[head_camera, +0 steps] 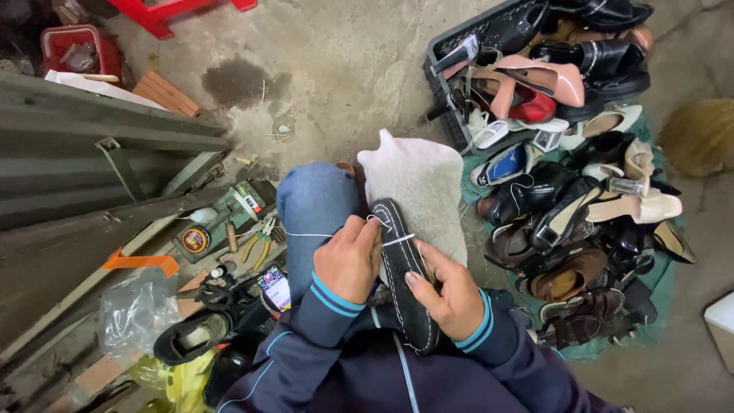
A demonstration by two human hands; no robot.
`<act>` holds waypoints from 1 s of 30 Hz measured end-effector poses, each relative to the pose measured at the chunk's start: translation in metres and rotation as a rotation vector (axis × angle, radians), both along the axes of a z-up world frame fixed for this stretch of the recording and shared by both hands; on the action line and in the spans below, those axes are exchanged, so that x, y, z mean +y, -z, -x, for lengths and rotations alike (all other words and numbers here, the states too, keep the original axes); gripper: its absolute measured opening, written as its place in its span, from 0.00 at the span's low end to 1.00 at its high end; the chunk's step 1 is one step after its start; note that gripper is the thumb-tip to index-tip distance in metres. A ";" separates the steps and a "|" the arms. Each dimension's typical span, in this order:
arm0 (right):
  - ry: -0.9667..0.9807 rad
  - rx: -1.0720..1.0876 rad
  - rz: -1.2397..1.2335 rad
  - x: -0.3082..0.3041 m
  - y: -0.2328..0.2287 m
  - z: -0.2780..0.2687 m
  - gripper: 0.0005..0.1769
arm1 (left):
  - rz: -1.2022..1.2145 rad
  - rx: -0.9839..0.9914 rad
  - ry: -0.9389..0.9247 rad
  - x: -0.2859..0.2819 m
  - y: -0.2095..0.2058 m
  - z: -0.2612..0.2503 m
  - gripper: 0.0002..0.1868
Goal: Hand-stitching a shoe sole to the upper part of a shoe using a needle and thread.
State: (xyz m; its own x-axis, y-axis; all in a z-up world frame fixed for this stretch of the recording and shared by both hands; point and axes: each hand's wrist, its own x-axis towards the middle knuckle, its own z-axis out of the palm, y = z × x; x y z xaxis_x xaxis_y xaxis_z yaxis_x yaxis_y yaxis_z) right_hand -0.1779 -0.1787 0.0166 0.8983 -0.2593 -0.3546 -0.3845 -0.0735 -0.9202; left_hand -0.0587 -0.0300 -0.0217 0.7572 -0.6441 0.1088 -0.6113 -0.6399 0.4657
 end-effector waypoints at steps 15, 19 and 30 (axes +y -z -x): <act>-0.135 0.179 0.243 -0.006 -0.008 -0.017 0.35 | 0.797 0.787 -0.731 0.302 -0.009 -0.025 0.15; -0.169 0.242 0.254 -0.010 -0.003 -0.013 0.27 | 1.124 0.612 -1.496 0.362 0.032 -0.026 0.25; 0.441 -0.333 -0.424 -0.073 0.005 0.005 0.20 | 0.366 0.182 -0.440 0.137 -0.001 -0.024 0.15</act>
